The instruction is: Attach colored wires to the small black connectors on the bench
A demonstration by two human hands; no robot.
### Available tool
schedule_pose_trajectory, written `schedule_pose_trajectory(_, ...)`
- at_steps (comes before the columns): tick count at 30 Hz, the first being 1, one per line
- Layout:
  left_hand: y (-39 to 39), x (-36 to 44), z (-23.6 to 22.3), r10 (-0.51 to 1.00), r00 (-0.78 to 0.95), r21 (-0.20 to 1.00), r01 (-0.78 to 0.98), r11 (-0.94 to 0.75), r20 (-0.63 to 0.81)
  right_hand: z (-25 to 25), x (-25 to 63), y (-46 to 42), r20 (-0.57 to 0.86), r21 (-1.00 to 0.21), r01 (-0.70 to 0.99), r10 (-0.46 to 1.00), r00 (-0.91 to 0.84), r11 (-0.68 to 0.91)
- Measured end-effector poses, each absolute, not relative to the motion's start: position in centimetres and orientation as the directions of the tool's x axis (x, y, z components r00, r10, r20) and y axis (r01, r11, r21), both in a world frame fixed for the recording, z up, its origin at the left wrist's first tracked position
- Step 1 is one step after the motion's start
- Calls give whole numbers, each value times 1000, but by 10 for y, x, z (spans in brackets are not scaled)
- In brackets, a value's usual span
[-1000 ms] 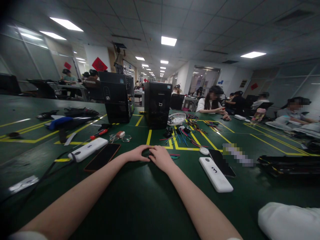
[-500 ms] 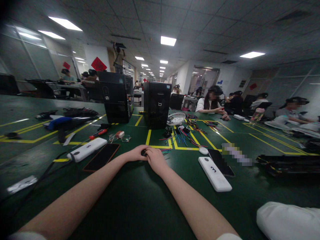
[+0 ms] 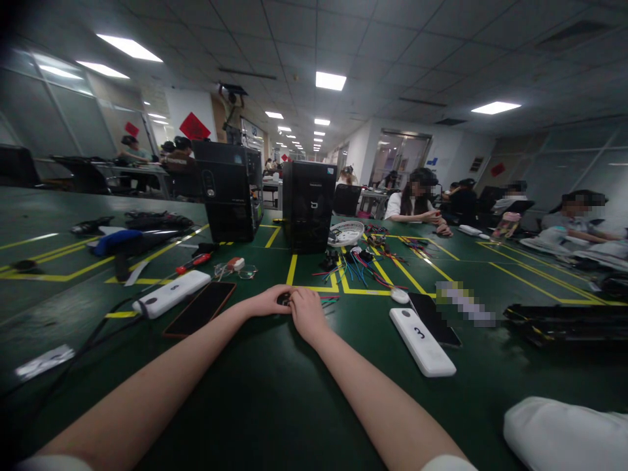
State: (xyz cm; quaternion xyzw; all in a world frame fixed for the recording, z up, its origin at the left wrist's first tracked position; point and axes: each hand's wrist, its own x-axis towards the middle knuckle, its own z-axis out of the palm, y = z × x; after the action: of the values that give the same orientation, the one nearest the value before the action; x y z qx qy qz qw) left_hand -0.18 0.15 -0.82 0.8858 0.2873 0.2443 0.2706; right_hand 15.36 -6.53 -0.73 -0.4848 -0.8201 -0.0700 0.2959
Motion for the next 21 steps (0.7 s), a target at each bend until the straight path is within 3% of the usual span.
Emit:
schedule_pose_trajectory(7, 2, -3, -9, 616, 722, 568, 376, -732, 316, -2, 156, -64, 570, -223, 850, 771, -284, 478)
schedule_pose_trajectory(14, 6, -4, -15, 732, 613, 625, 455, -635, 298, 6, 161, -74, 477, -155, 701, 674, -564, 696)
schedule_pose_trajectory(21, 3, -6, -13, 676, 661, 574, 430, -696, 325, 1, 177, -57, 553, -123, 848, 745, -373, 516)
